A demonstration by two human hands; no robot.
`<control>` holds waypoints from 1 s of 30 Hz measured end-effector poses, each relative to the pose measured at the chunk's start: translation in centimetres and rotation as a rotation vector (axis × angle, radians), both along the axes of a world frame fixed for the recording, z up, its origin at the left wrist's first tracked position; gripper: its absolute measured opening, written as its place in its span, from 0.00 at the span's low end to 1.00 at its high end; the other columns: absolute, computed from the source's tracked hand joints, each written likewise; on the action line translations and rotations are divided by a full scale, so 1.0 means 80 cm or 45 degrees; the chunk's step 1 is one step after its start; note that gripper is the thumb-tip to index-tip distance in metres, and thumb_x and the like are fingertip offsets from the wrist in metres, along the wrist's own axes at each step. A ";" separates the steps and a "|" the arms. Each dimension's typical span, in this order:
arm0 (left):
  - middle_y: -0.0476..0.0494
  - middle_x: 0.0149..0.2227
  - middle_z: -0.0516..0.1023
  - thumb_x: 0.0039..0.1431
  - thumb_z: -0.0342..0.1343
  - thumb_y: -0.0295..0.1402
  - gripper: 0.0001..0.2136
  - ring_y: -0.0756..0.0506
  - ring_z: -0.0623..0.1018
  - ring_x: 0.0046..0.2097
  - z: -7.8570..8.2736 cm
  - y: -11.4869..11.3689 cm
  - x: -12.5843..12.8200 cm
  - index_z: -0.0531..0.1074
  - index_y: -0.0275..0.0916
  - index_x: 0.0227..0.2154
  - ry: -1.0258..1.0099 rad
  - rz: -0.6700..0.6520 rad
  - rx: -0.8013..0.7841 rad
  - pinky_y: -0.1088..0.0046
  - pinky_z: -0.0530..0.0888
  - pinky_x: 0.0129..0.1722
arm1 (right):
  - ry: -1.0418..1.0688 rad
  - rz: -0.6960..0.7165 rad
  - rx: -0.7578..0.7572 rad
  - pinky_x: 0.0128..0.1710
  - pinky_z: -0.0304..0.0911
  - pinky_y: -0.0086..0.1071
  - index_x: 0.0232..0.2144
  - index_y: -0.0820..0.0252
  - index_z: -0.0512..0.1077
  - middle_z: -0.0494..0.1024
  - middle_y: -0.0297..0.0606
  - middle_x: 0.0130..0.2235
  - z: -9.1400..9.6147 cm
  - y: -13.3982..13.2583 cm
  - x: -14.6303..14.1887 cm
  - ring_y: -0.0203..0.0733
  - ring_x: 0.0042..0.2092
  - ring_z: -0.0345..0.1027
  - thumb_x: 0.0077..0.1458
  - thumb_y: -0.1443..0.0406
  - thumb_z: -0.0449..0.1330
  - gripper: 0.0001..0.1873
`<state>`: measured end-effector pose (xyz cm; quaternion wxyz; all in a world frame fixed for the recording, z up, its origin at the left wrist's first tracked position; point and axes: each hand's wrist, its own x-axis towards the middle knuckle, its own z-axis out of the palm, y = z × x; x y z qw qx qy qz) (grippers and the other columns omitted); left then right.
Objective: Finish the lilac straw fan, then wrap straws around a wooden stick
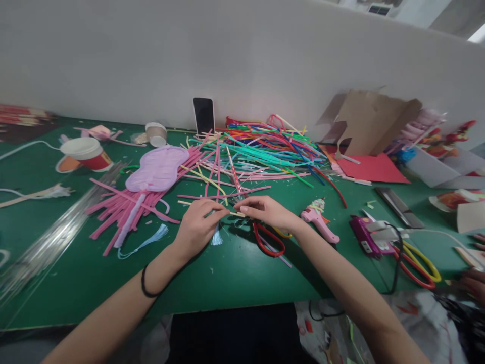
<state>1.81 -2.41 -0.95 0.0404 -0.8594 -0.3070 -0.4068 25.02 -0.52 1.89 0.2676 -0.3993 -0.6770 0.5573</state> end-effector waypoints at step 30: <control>0.41 0.36 0.79 0.61 0.52 0.23 0.11 0.44 0.75 0.39 -0.001 0.005 -0.002 0.78 0.40 0.38 -0.007 0.036 -0.061 0.63 0.70 0.41 | -0.230 -0.123 0.070 0.37 0.65 0.34 0.36 0.61 0.80 0.82 0.42 0.36 -0.006 0.000 -0.009 0.42 0.36 0.73 0.60 0.42 0.48 0.32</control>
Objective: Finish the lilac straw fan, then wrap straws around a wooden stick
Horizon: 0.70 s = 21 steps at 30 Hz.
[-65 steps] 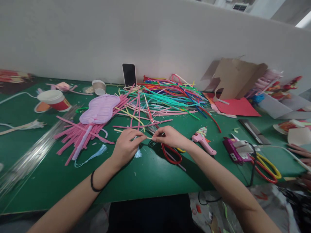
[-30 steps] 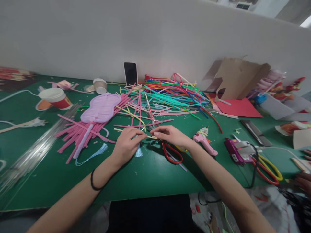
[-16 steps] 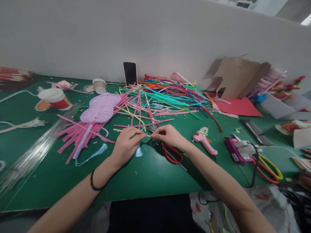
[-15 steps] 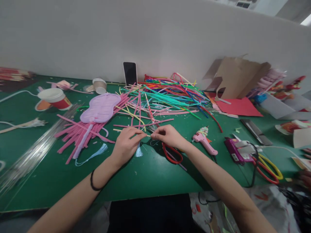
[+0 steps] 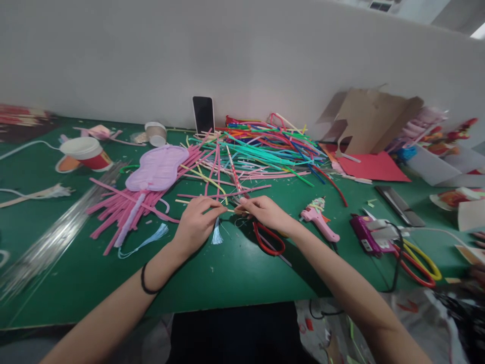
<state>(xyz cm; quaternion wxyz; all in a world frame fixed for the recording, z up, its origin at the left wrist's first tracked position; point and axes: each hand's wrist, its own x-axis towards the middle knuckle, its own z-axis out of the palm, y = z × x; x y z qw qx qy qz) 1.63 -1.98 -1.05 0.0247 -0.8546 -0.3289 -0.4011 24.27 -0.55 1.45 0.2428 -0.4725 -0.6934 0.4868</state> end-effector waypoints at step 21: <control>0.43 0.38 0.79 0.60 0.53 0.22 0.12 0.45 0.75 0.42 0.000 -0.004 0.001 0.77 0.43 0.41 -0.050 -0.005 0.046 0.63 0.72 0.45 | -0.062 0.021 0.129 0.32 0.62 0.32 0.28 0.61 0.78 0.79 0.36 0.27 0.003 0.002 -0.004 0.38 0.30 0.69 0.51 0.60 0.64 0.09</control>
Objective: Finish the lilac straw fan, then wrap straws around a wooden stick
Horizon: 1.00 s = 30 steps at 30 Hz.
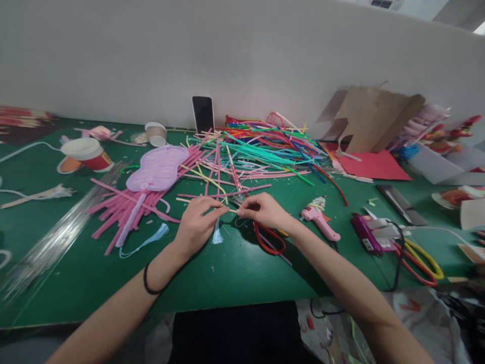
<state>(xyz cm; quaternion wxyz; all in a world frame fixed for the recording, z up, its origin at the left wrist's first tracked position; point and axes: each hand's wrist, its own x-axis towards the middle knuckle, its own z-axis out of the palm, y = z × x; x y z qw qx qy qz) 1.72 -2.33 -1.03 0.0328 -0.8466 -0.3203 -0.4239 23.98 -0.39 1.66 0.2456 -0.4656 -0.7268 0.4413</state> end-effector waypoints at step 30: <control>0.49 0.24 0.76 0.57 0.59 0.40 0.09 0.50 0.73 0.23 0.046 0.007 0.079 0.73 0.39 0.31 -0.674 -0.210 -1.180 0.75 0.72 0.22 | 1.069 -0.430 -0.177 0.41 0.64 0.33 0.35 0.58 0.80 0.81 0.40 0.41 0.021 0.005 -0.012 0.42 0.43 0.72 0.50 0.54 0.64 0.16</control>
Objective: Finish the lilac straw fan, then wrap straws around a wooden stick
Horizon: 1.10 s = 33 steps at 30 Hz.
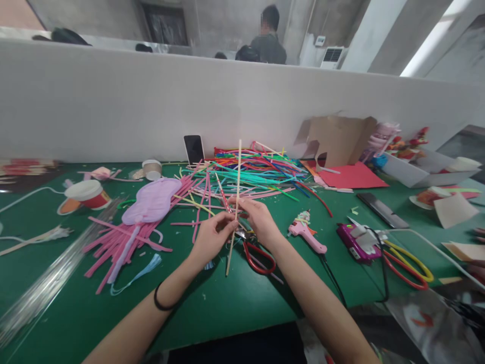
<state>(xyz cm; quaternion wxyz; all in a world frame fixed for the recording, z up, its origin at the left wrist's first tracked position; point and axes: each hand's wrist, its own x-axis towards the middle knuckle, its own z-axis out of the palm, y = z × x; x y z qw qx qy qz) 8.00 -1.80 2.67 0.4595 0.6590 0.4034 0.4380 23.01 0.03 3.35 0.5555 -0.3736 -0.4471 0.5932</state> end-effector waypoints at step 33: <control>0.49 0.25 0.77 0.57 0.59 0.38 0.09 0.52 0.73 0.24 -0.002 -0.011 -0.002 0.76 0.36 0.35 -0.101 -0.115 -0.088 0.79 0.71 0.25 | 0.032 -0.085 0.124 0.30 0.65 0.29 0.28 0.55 0.79 0.80 0.34 0.32 -0.008 -0.007 0.004 0.34 0.30 0.67 0.47 0.53 0.68 0.13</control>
